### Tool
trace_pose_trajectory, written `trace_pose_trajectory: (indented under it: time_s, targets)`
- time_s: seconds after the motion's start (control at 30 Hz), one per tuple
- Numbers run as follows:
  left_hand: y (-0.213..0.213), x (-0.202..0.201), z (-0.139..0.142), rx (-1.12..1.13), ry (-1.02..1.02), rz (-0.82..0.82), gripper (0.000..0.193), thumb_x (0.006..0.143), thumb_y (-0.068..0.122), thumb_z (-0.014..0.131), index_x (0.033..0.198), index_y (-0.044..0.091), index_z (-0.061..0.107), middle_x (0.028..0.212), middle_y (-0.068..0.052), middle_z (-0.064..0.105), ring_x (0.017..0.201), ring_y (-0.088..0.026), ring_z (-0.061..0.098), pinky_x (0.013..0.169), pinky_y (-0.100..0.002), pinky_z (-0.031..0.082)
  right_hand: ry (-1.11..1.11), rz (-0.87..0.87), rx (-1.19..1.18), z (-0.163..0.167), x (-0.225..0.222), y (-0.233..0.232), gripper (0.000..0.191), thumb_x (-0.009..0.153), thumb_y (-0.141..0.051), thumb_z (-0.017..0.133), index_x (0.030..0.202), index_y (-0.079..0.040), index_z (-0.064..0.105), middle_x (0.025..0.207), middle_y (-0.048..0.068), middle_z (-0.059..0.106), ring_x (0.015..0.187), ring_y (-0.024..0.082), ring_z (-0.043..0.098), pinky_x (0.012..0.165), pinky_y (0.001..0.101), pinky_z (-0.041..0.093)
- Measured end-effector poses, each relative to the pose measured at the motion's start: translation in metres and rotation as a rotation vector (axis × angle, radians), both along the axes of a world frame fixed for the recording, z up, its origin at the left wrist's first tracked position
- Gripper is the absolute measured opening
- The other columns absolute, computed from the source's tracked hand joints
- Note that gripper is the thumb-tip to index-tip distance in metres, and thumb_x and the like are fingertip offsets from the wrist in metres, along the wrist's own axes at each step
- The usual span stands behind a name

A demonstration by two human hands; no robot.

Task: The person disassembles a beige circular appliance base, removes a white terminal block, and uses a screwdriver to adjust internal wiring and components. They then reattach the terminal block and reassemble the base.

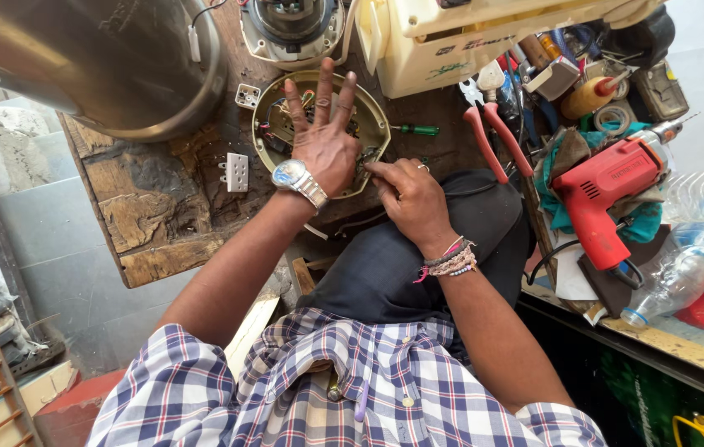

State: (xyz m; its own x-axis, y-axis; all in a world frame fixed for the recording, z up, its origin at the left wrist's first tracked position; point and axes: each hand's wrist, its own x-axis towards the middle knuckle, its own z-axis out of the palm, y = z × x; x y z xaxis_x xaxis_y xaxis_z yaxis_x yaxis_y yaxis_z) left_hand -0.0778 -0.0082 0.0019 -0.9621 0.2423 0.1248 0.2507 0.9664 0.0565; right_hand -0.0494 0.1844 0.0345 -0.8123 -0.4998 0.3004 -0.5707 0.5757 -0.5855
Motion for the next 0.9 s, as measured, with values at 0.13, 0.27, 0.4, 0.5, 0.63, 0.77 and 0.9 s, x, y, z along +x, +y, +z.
trace_pose_trajectory:
  time_s: [0.13, 0.27, 0.4, 0.5, 0.63, 0.77, 0.9]
  targets:
    - [-0.005, 0.002, -0.009, 0.276, 0.008, -0.020, 0.009, 0.081, 0.020, 0.074, 0.073, 0.022, 0.079, 0.175, -0.013, 0.016, 0.154, -0.043, -0.019, 0.116, -0.075, -0.015, -0.043, 0.007, -0.034, 0.001, 0.000, 0.003, 0.026, 0.091, -0.006, 0.072, 0.117, -0.012, 0.073, 0.086, 0.008, 0.066, 0.084, 0.028, 0.063, 0.080, 0.0409, 0.052]
    - [-0.008, 0.009, -0.014, 0.395, 0.075, -0.022, 0.003, 0.078, 0.022, 0.078, 0.075, 0.023, 0.079, 0.173, -0.013, 0.023, 0.154, -0.045, -0.016, 0.120, -0.072, -0.011, -0.065, 0.014, -0.045, 0.003, -0.001, 0.004, 0.028, 0.091, -0.005, 0.072, 0.118, -0.012, 0.073, 0.089, 0.008, 0.068, 0.085, 0.028, 0.064, 0.081, 0.0402, 0.053]
    - [-0.009, 0.009, -0.016, 0.423, 0.063, -0.013, 0.005, 0.078, 0.019, 0.080, 0.074, 0.019, 0.079, 0.171, -0.018, 0.026, 0.155, -0.048, -0.009, 0.121, -0.070, -0.007, -0.070, 0.020, -0.061, 0.004, -0.001, 0.003, 0.027, 0.092, -0.005, 0.071, 0.118, -0.013, 0.072, 0.092, 0.007, 0.070, 0.087, 0.027, 0.065, 0.082, 0.0399, 0.053]
    - [-0.013, 0.007, -0.016, 0.455, 0.058, -0.043, 0.004, 0.080, 0.016, 0.079, 0.081, 0.019, 0.080, 0.170, -0.020, 0.027, 0.158, -0.046, -0.002, 0.124, -0.069, -0.002, -0.060, 0.011, -0.059, 0.005, -0.001, 0.002, 0.027, 0.092, -0.006, 0.071, 0.118, -0.012, 0.072, 0.095, 0.007, 0.071, 0.088, 0.027, 0.066, 0.082, 0.0393, 0.053]
    - [-0.021, 0.005, -0.012, 0.494, 0.053, -0.064, 0.007, 0.082, 0.014, 0.078, 0.084, 0.020, 0.081, 0.169, -0.021, 0.027, 0.159, -0.046, 0.002, 0.126, -0.068, 0.008, -0.093, -0.016, -0.016, 0.005, 0.000, -0.001, 0.024, 0.092, -0.006, 0.071, 0.115, -0.014, 0.073, 0.092, 0.006, 0.071, 0.086, 0.027, 0.066, 0.081, 0.0394, 0.053]
    - [-0.025, -0.002, -0.003, 0.475, -0.003, -0.083, 0.008, 0.081, 0.016, 0.078, 0.084, 0.022, 0.082, 0.168, -0.022, 0.026, 0.156, -0.045, -0.002, 0.121, -0.072, 0.011, -0.094, -0.021, -0.017, 0.005, -0.001, -0.003, 0.024, 0.092, -0.007, 0.071, 0.115, -0.014, 0.073, 0.092, 0.005, 0.071, 0.085, 0.026, 0.066, 0.081, 0.0394, 0.053]
    - [-0.025, -0.010, 0.005, 0.377, -0.113, -0.096, 0.009, 0.080, 0.018, 0.077, 0.079, 0.025, 0.082, 0.170, -0.019, 0.021, 0.152, -0.046, -0.011, 0.116, -0.078, 0.003, -0.095, -0.025, -0.023, 0.006, -0.001, -0.004, 0.025, 0.092, -0.007, 0.071, 0.116, -0.014, 0.073, 0.093, 0.006, 0.070, 0.086, 0.027, 0.066, 0.079, 0.0396, 0.053]
